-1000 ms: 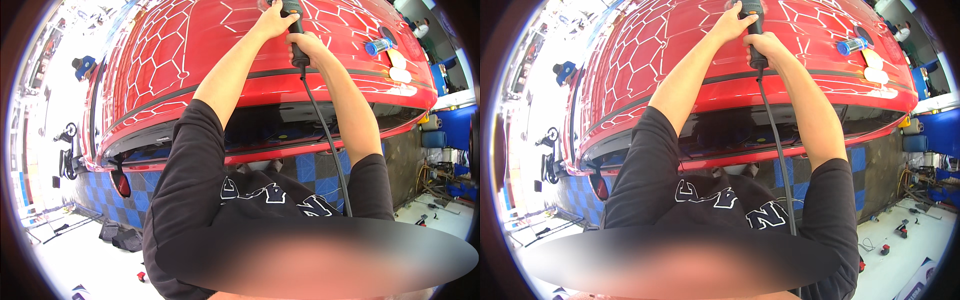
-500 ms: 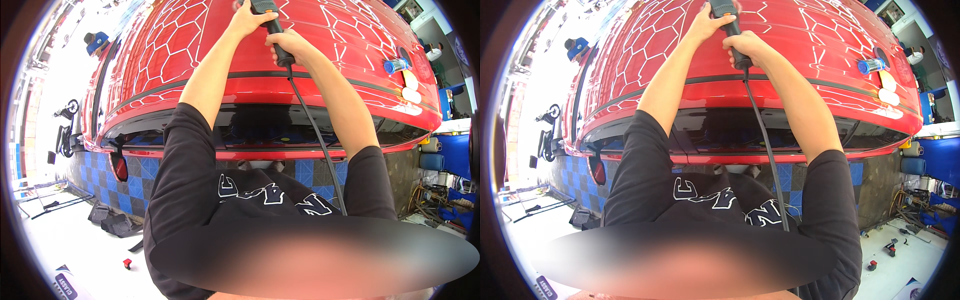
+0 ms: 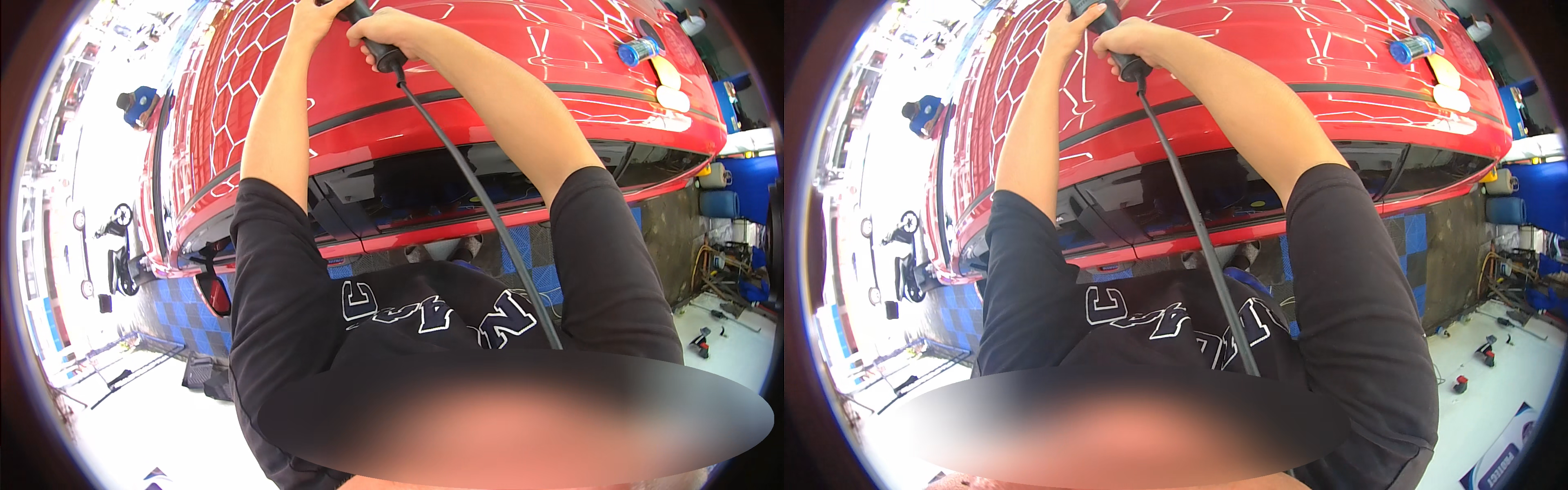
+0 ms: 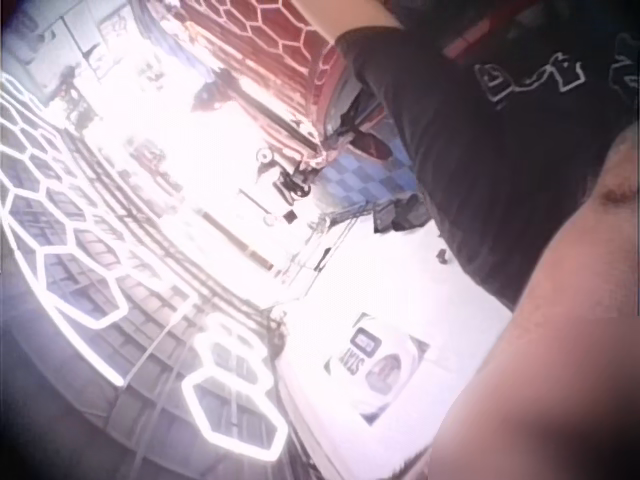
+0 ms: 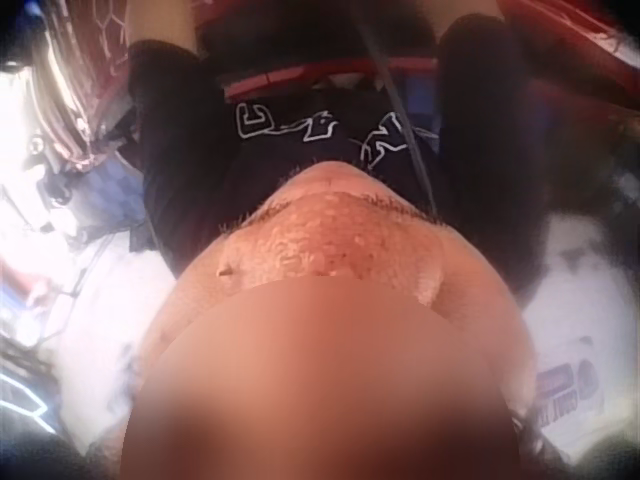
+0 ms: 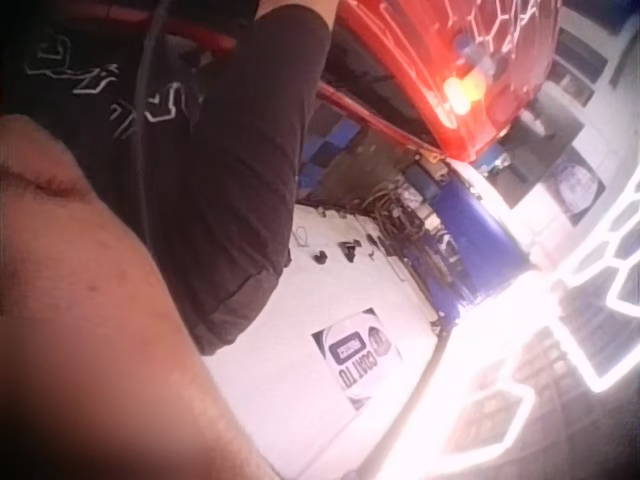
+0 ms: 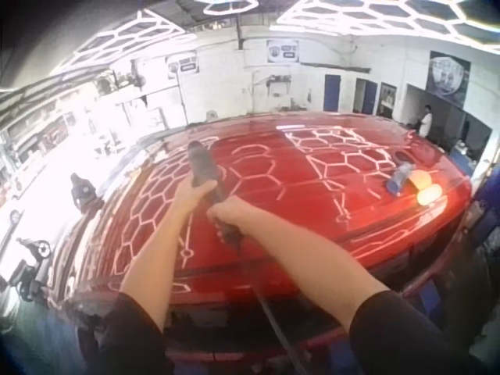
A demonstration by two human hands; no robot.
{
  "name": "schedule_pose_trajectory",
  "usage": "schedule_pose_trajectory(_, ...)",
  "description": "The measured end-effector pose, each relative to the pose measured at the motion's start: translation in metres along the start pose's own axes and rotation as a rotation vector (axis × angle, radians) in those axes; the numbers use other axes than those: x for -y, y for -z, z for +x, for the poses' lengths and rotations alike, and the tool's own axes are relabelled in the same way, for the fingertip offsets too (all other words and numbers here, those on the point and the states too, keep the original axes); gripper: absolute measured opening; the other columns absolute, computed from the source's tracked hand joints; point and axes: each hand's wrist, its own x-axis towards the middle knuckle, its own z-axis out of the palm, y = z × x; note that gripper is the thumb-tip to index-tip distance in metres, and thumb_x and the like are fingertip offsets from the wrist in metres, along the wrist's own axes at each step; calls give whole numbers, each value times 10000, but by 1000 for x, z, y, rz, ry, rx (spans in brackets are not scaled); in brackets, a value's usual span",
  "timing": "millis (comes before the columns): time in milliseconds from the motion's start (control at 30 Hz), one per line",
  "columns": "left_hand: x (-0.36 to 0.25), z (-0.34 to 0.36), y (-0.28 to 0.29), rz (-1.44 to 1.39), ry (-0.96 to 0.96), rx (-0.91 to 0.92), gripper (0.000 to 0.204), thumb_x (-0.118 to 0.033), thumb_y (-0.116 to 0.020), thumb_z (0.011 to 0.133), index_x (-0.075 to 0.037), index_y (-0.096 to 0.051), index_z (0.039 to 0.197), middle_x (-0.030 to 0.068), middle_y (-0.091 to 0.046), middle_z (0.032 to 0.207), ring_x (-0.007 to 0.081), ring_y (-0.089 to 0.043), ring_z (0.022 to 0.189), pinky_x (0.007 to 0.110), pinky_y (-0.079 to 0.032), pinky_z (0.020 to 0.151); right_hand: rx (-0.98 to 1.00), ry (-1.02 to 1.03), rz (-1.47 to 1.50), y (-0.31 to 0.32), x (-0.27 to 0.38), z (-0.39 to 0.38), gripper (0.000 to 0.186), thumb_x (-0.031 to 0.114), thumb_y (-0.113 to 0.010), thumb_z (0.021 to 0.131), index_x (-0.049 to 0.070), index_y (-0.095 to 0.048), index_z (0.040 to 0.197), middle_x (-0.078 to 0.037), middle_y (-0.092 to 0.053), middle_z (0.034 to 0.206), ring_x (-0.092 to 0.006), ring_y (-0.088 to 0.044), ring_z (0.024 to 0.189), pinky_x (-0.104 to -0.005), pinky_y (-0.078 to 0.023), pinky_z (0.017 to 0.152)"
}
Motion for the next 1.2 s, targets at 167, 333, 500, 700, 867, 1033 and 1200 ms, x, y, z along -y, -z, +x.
schedule_pose_trajectory(167, -18, -6, -29, 24, -32, 16, 700, -327, -876, 858, -28, -608, 1432, 139, -735, 1264, 249, -710, 1119, 403, -577, 964, -42, -48, -36, 17, -3, -19, 186, 123, -730, 861, -5, -623, 943, -74, -612, 743, -172, -643, 603, -336, -606, 599)
schedule_pose_trajectory(333, -22, 13, -58, 321, -79, 22, 790, -381, -857, 866, -27, -547, 1501, 180, -698, 1342, 264, -700, 1159, 416, -573, 972, -84, -54, 49, 47, -11, -30, 214, 108, -741, 853, -21, -619, 973, -82, -605, 748, -184, -645, 600, -356, -594, 568)
schedule_pose_trajectory(500, -37, 10, -107, 159, -70, 149, 786, -553, -756, 926, 22, -590, 1434, 222, -754, 1219, 310, -772, 982, 438, -608, 858, -174, -54, 70, 85, -19, -47, 228, 117, -740, 866, -25, -606, 984, -72, -599, 748, -171, -628, 595, -349, -583, 557)
schedule_pose_trajectory(700, -20, -4, -147, 38, -133, 207, 637, -230, -804, 975, 111, -562, 1456, 211, -660, 1427, 249, -630, 1343, 336, -482, 1145, -226, -34, 101, 135, -35, -65, 242, 131, -746, 875, -24, -620, 1011, -78, -616, 754, -166, -633, 600, -348, -580, 549)
schedule_pose_trajectory(867, -35, -64, -144, 201, -121, 281, 578, -284, -775, 979, 2, -615, 1455, 233, -654, 1442, 314, -611, 1384, 409, -476, 1168, -319, -68, 123, 182, -35, -86, 189, 141, -728, 894, 7, -643, 997, -64, -635, 745, -163, -629, 595, -346, -581, 548)
schedule_pose_trajectory(1033, -26, -140, -107, 539, -265, 153, 457, -254, -749, 974, -26, -680, 1364, 176, -690, 1391, 333, -628, 1348, 413, -478, 1145, -320, -64, 175, 237, -54, -89, 186, 135, -742, 877, -9, -669, 972, -87, -658, 749, -191, -654, 617, -375, -595, 585)
schedule_pose_trajectory(1200, 3, -194, -49, 601, -163, -61, 366, -173, -745, 972, -25, -713, 1306, 176, -695, 1366, 322, -635, 1332, 416, -487, 1126, -377, -80, 162, 270, -58, -106, 168, 129, -731, 892, 42, -598, 945, -48, -622, 714, -152, -613, 579, -335, -569, 551)
